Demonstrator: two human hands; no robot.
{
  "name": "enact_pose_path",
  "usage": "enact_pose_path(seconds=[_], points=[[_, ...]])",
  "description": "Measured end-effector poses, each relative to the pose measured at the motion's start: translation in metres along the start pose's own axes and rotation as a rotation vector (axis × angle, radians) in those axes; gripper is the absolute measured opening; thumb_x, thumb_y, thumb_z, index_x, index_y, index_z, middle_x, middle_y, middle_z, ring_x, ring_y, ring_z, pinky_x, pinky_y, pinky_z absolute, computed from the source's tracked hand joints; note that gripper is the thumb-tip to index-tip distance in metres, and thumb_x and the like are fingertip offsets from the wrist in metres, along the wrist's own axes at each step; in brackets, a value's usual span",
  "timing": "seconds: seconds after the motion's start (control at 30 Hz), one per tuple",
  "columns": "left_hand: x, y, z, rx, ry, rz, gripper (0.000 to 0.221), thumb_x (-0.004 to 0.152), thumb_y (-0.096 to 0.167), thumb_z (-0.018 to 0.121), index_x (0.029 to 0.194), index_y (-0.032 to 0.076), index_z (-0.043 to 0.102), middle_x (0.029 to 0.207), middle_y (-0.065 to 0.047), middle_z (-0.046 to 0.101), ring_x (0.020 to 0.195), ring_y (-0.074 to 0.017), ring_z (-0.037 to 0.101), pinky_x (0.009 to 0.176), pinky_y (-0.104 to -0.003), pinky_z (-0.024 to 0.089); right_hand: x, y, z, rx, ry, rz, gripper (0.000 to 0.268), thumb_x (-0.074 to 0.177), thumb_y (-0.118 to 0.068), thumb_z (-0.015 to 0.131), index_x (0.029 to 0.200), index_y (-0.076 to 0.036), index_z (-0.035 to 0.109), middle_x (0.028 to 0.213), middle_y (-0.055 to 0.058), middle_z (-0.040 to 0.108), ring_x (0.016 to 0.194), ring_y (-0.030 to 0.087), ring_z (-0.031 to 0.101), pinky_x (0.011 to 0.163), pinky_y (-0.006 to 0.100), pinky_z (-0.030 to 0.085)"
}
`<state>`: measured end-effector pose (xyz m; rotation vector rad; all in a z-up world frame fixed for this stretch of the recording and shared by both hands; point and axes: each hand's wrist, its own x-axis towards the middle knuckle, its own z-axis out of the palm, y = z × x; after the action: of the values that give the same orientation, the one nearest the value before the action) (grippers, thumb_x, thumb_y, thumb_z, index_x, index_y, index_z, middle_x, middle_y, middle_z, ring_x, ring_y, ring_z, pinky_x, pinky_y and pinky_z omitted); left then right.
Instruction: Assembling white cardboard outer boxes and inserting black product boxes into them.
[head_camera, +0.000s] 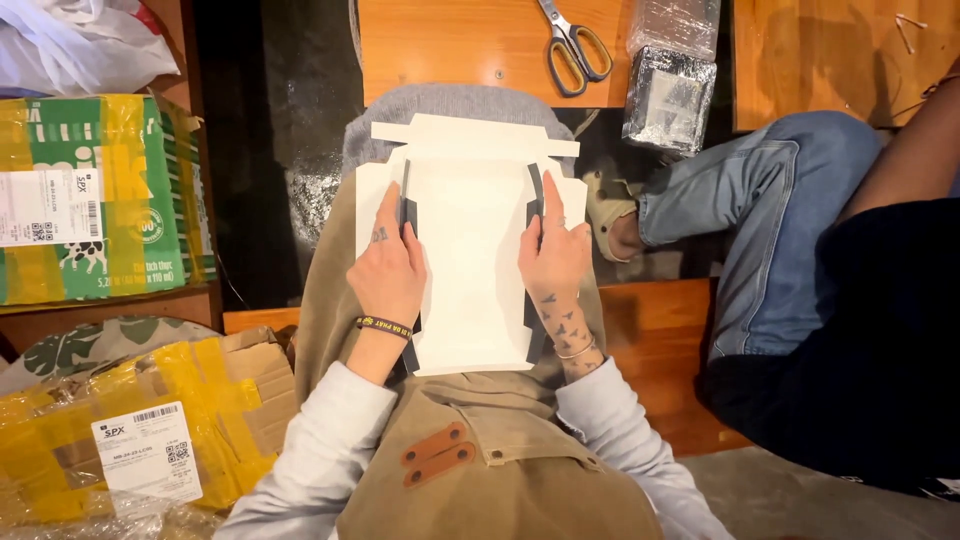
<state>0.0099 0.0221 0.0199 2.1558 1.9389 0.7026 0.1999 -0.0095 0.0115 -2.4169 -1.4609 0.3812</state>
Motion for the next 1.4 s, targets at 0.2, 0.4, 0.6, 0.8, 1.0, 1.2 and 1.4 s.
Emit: enact_pose_path(seconds=[0.2, 0.4, 0.6, 0.8, 1.0, 1.2, 1.4], points=[[0.003, -0.005, 0.006, 0.063, 0.071, 0.03, 0.043, 0.099, 0.021, 0.046, 0.142, 0.027, 0.048, 0.12, 0.003, 0.069, 0.058, -0.0294, 0.068, 0.059, -0.039, 0.057, 0.002, 0.01, 0.01, 0.062, 0.099, -0.061, 0.053, 0.098, -0.017, 0.041, 0.15, -0.025, 0.038, 0.064, 0.002, 0.062, 0.069, 0.02, 0.045, 0.082, 0.027, 0.045], [0.006, -0.011, 0.012, -0.227, 0.046, 0.027, 0.041, 0.095, 0.013, 0.052, 0.135, 0.021, 0.056, 0.108, 0.001, 0.047, 0.082, -0.0324, 0.065, 0.075, -0.04, 0.053, -0.002, 0.017, 0.017, 0.228, 0.184, -0.088, 0.043, 0.096, -0.017, 0.047, 0.138, -0.025, 0.056, 0.088, 0.001, 0.075, 0.07, 0.022, 0.052, 0.085, 0.032, 0.042], [0.004, -0.023, 0.026, -0.357, 0.074, -0.019, 0.034, 0.091, 0.017, 0.058, 0.124, 0.022, 0.062, 0.116, 0.005, 0.055, 0.095, -0.0242, 0.066, 0.086, -0.036, 0.05, -0.001, 0.016, 0.019, 0.667, 0.363, -0.163, 0.04, 0.086, 0.001, 0.059, 0.122, -0.013, 0.07, 0.07, -0.005, 0.047, 0.056, 0.003, 0.041, 0.06, 0.018, 0.045], [0.009, -0.015, 0.021, -0.46, 0.082, -0.147, 0.029, 0.086, 0.014, 0.061, 0.112, 0.024, 0.069, 0.104, 0.012, 0.058, 0.077, -0.0197, 0.068, 0.075, -0.032, 0.053, 0.006, 0.013, 0.022, 0.766, 0.411, -0.182, 0.041, 0.08, 0.01, 0.058, 0.113, -0.008, 0.073, 0.094, 0.003, 0.061, 0.048, -0.001, 0.04, 0.05, 0.017, 0.044], [0.02, -0.005, 0.005, -0.364, 0.055, -0.133, 0.036, 0.089, 0.016, 0.057, 0.123, 0.027, 0.063, 0.103, 0.009, 0.056, 0.072, -0.0284, 0.067, 0.07, -0.041, 0.054, 0.006, 0.008, 0.017, 0.817, 0.337, -0.181, 0.046, 0.084, 0.01, 0.051, 0.125, -0.006, 0.066, 0.096, 0.003, 0.058, 0.056, -0.003, 0.04, 0.063, 0.02, 0.05], [0.021, -0.004, 0.0, -0.335, -0.036, -0.099, 0.034, 0.093, 0.013, 0.051, 0.114, 0.038, 0.064, 0.105, 0.014, 0.05, 0.077, -0.0243, 0.069, 0.075, -0.039, 0.054, 0.003, -0.006, -0.004, 0.831, 0.246, -0.157, 0.043, 0.084, 0.009, 0.049, 0.119, -0.007, 0.069, 0.096, 0.0, 0.052, 0.061, -0.004, 0.041, 0.072, 0.022, 0.054], [0.017, -0.011, 0.013, -0.263, 0.009, -0.048, 0.03, 0.094, 0.014, 0.055, 0.103, 0.04, 0.065, 0.104, 0.016, 0.048, 0.082, -0.0209, 0.068, 0.075, -0.036, 0.055, 0.003, -0.01, -0.008, 0.769, 0.258, -0.186, 0.04, 0.083, 0.007, 0.048, 0.109, -0.01, 0.073, 0.095, 0.0, 0.05, 0.058, -0.002, 0.039, 0.065, 0.022, 0.052]])
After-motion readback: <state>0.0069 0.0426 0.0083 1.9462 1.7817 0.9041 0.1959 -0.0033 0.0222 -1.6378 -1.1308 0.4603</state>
